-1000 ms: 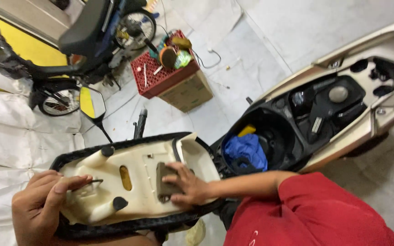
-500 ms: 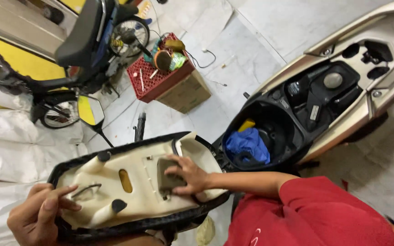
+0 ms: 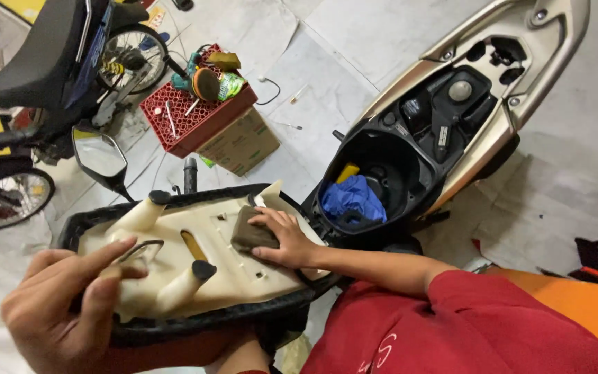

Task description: The person holds a white plastic motorcycle part and sands its surface with a sanding block. They rotate the part to reach different areas while working in a garage.

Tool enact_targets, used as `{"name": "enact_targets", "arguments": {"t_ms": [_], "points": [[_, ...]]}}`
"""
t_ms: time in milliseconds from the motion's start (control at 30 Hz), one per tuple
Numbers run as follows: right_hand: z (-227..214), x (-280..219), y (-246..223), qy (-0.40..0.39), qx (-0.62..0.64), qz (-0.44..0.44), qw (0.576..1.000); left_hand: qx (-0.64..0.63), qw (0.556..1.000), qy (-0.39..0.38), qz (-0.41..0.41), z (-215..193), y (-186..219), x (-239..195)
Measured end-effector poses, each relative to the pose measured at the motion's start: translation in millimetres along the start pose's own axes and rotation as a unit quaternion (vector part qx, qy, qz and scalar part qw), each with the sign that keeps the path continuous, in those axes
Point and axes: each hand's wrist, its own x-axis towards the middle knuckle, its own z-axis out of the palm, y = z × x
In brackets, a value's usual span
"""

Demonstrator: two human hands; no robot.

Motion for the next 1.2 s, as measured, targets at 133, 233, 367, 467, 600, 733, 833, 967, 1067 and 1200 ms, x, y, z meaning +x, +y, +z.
{"name": "enact_targets", "arguments": {"t_ms": [133,233,367,467,600,733,833,967,1067,1200], "points": [[-7.3,6.6,-10.0,-0.009,0.082,0.031,0.996,0.016,0.999,-0.013,0.046,0.0,-0.6,7.3],[2.3,-11.1,0.8,0.016,0.084,0.012,0.996,0.029,0.999,-0.013,0.028,-1.9,-3.2,-6.5],[4.9,-9.6,-2.2,0.032,0.045,0.033,0.998,0.012,1.000,-0.007,-0.001,-1.0,-11.1,-14.6],[-7.5,11.1,-3.8,-0.012,0.142,0.095,0.985,0.003,0.999,0.034,-0.018,5.3,-5.9,-15.0],[-13.6,15.2,-8.1,-0.022,0.078,0.058,0.995,0.014,0.998,0.060,-0.024,9.1,2.7,-15.9],[-0.1,16.1,9.1,-0.011,0.059,0.106,0.993,-0.008,0.995,0.065,-0.069,9.1,3.0,-14.1],[-13.6,21.6,-19.8,-0.059,0.059,0.095,0.992,-0.003,0.996,0.067,-0.058,8.4,-1.5,-15.1],[-6.3,18.0,-22.4,-0.059,0.000,0.104,0.993,-0.017,0.997,0.060,-0.046,3.9,-17.2,-19.7],[2.4,16.7,-3.5,-0.006,-0.045,0.124,0.991,-0.058,0.995,0.066,-0.045,8.6,-30.4,-15.8],[3.2,16.9,-12.7,0.013,-0.026,0.104,0.994,-0.036,0.998,0.047,-0.027,5.0,-27.0,-8.4]]}}
